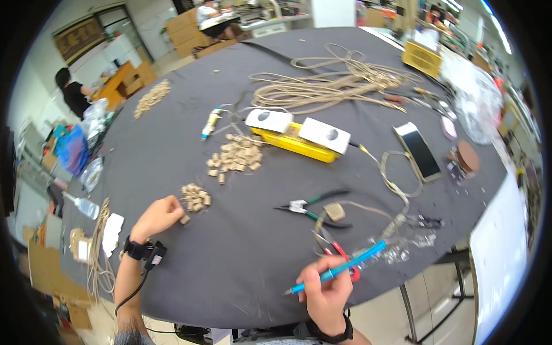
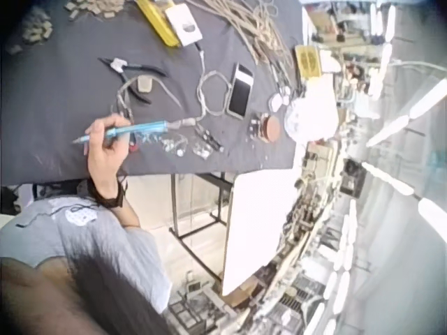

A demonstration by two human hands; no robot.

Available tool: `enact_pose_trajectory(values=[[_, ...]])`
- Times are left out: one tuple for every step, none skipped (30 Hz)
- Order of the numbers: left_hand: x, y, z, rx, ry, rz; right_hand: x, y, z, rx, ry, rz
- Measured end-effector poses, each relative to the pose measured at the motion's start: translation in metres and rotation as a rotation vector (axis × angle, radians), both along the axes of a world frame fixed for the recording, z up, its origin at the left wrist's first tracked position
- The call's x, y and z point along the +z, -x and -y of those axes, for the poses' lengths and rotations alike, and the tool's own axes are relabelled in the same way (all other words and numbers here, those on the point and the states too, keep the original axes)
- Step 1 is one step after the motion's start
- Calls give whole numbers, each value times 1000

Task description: The person uses a blue-handled tool to press and secure a beige cylindrical component with protruding fibers. They repeatedly insert the tool into the component's opening and rotate it, then place the component on the table and pick up another to repeat the process.

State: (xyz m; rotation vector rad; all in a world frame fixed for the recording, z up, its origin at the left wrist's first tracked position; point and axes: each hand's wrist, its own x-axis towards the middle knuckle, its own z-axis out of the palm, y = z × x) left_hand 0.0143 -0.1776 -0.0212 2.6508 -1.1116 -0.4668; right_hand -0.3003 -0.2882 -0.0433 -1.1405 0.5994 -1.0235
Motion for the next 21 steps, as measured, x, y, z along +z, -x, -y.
enact_pose_trajectory(values=[[6,2,-1,3,18,-23,3,2,7,5,-45,-37],[6,1,-4,11,17,-20,5,6,13,7,-103,-66],[-1,-3,-6,3,69,-6,8,12,22,2,-147,-94],[-4,-5,-9,-37,106,-6,10,19,32,8,-123,-131],[-7,-5,-6,-46,120,-16,12,25,43,15,-100,-169],[-11,-2,-2,-56,129,-29,15,33,54,21,-101,-204],[-13,-1,2,-63,136,-40,18,40,67,9,-79,-244],[-13,0,2,-82,157,-71,21,45,80,28,-49,-263],[-12,1,1,-97,177,-103,28,49,93,50,-57,-292],[-12,2,1,-117,195,-140,33,52,106,52,-54,-287],[-14,0,-1,-123,192,-149,34,54,121,23,-72,-339],[-16,-3,-4,-123,193,-153,30,58,139,38,-100,-340],[-17,-3,-3,-124,197,-155,24,66,154,51,-125,-339],[-13,2,-3,-116,232,-180,20,73,167,122,-161,-312],[-16,-1,-3,-106,246,-215,17,81,179,195,-195,-286],[-19,-6,-7,-88,249,-245,17,83,184,278,-240,-255],[-20,-8,-8,-69,253,-276,19,83,187,277,-212,-261],[-16,-8,-8,-50,256,-284,26,82,187,277,-183,-267],[-8,-1,-6,-30,248,-299,28,82,185,276,-167,-277],[-2,3,-4,-14,240,-313,31,80,183,257,-179,-292],[0,4,-3,-21,242,-312,29,80,184,253,-192,-300]])
